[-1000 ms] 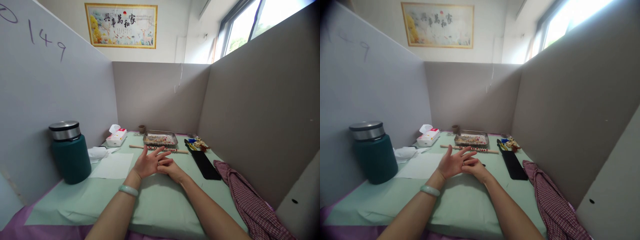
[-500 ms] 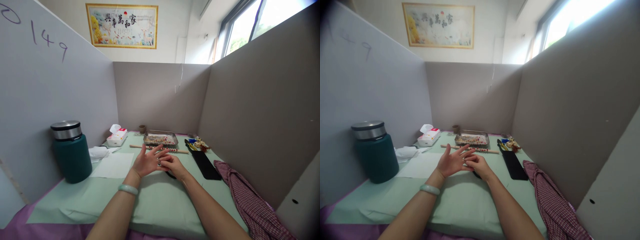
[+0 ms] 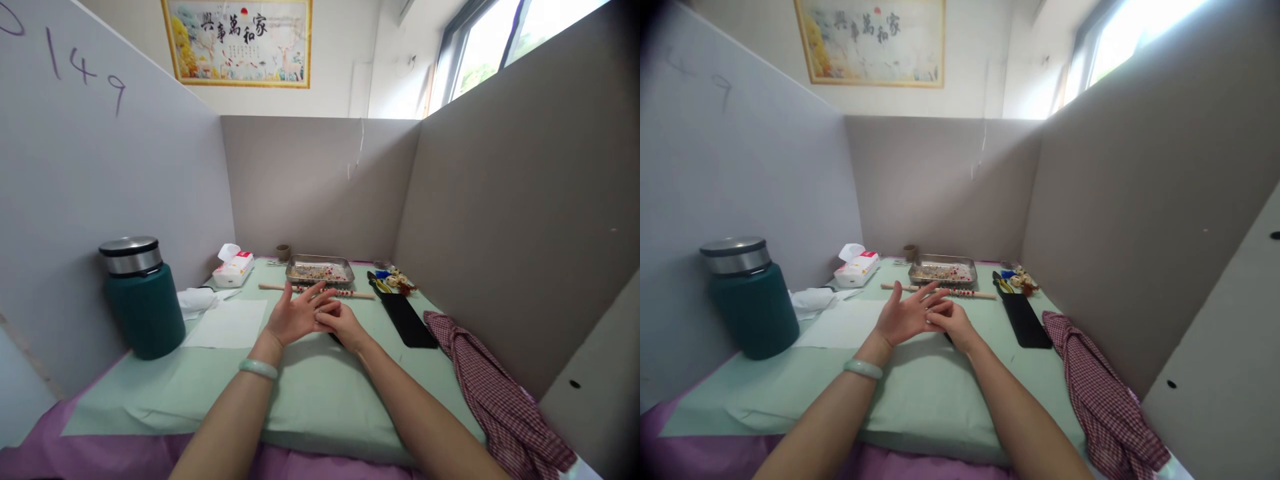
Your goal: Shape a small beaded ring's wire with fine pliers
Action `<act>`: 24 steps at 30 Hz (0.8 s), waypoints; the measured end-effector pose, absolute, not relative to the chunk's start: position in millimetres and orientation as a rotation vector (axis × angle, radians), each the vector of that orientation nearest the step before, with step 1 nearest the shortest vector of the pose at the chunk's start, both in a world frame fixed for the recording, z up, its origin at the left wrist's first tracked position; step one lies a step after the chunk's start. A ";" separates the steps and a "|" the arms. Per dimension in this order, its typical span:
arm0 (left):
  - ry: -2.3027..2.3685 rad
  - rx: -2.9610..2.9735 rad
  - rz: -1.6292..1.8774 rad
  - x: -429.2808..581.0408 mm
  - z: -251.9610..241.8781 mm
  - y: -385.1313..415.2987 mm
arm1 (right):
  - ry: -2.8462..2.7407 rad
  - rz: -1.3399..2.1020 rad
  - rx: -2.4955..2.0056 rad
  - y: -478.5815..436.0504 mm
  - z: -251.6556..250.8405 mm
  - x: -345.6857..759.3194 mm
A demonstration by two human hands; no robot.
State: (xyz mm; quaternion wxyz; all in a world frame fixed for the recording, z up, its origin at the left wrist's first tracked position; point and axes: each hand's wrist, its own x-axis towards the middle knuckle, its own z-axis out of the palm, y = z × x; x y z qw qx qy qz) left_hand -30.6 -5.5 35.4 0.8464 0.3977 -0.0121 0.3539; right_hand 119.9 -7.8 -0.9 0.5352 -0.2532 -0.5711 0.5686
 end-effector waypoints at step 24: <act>0.827 1.251 0.925 -22.7 9.4 16.9 | -1.657 0.633 -0.876 6.6 -12.4 140.3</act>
